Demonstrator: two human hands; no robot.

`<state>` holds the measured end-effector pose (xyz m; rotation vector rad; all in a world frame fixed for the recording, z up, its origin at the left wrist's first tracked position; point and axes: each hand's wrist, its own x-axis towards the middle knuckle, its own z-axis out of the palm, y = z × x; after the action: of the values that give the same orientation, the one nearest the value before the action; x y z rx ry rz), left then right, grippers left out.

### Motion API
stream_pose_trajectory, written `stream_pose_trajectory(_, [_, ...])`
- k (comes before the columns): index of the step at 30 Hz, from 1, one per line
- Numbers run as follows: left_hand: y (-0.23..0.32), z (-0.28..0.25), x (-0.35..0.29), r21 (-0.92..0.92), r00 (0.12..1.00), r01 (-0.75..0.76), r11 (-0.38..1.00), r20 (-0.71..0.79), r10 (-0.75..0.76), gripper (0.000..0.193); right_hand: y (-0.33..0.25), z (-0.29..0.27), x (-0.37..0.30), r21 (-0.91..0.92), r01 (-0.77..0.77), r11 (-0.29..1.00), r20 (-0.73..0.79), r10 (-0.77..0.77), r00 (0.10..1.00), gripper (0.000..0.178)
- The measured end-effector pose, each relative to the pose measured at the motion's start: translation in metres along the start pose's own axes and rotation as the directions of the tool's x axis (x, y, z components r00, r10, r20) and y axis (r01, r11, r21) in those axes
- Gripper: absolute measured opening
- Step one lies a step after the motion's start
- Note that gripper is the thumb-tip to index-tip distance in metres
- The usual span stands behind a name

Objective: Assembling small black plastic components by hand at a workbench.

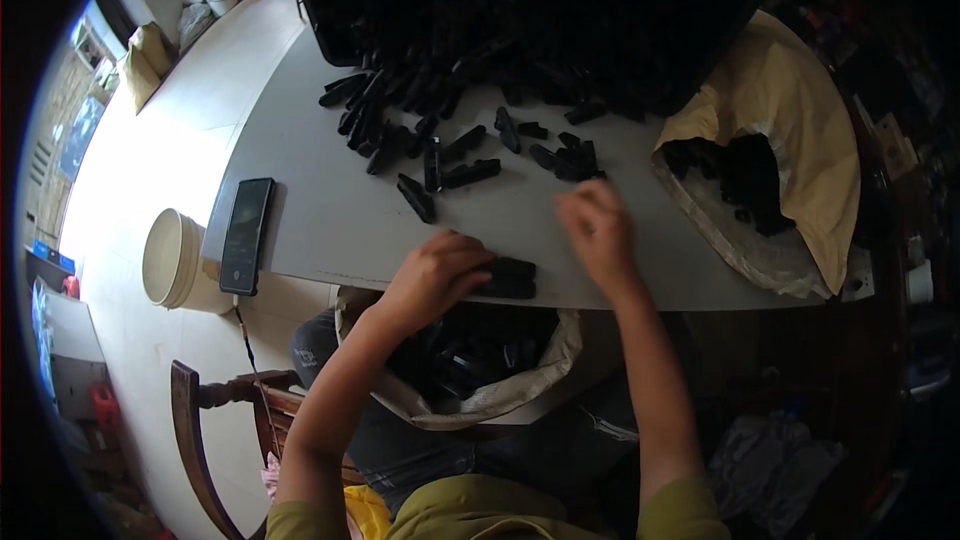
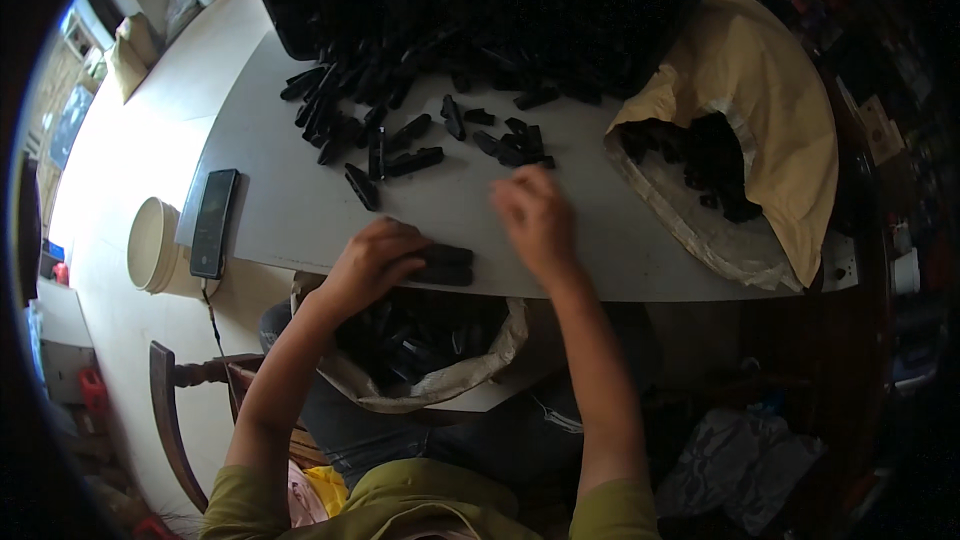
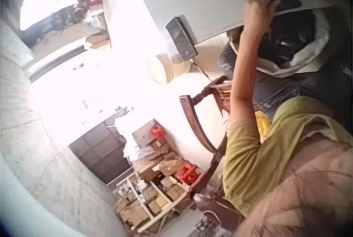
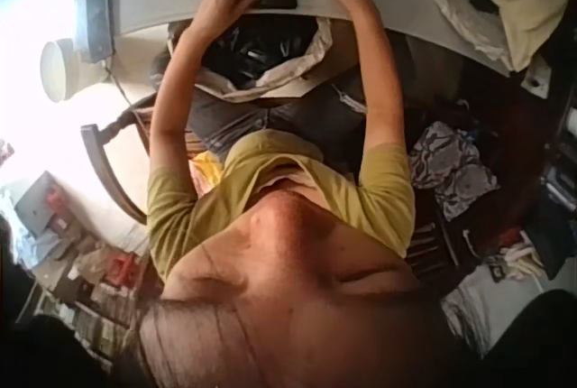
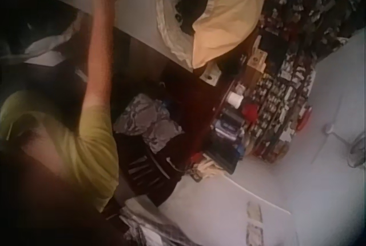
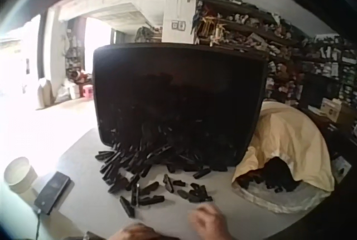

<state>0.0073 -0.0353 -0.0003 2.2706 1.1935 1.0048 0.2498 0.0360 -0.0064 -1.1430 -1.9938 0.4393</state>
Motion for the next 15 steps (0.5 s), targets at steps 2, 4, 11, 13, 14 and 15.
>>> stream_pose_trajectory(2, [-0.001, -0.015, -0.009, 0.002, 0.999, -0.006, 1.0, 0.035, 0.006, 0.022, 0.023, -0.009, 0.009, -0.106, -0.034, 0.994, -0.131, 0.02, 0.991, 0.023])
stream_pose_trajectory(4, [-0.019, -0.028, -0.015, 0.165, 0.977, 0.115, 0.98, -0.195, -0.082, 0.032, 0.034, -0.016, 0.016, -0.195, 0.061, 0.979, -0.134, -0.088, 0.987, 0.025])
stream_pose_trajectory(11, [-0.034, -0.051, 0.014, 0.523, 0.988, 0.142, 0.841, -0.133, -0.084, 0.034, 0.021, -0.017, 0.014, -0.165, -0.105, 0.981, 0.032, 0.112, 0.993, 0.029])
stream_pose_trajectory(13, [-0.029, -0.037, 0.012, 0.269, 0.962, 0.235, 0.934, 0.072, -0.263, 0.025, 0.016, -0.017, 0.007, -0.206, -0.15, 0.967, 0.032, 0.16, 0.987, 0.033])
stream_pose_trajectory(14, [-0.023, -0.03, 0.015, 0.263, 0.963, 0.233, 0.936, 0.075, -0.261, 0.025, 0.013, -0.014, 0.005, -0.211, -0.154, 0.965, 0.031, 0.164, 0.986, 0.033])
stream_pose_trajectory(15, [-0.014, -0.023, 0.019, 0.143, 0.983, 0.157, 0.977, 0.072, -0.169, 0.024, 0.008, -0.006, 0.002, 0.19, -0.259, 0.947, 0.108, 0.242, 0.964, 0.034])
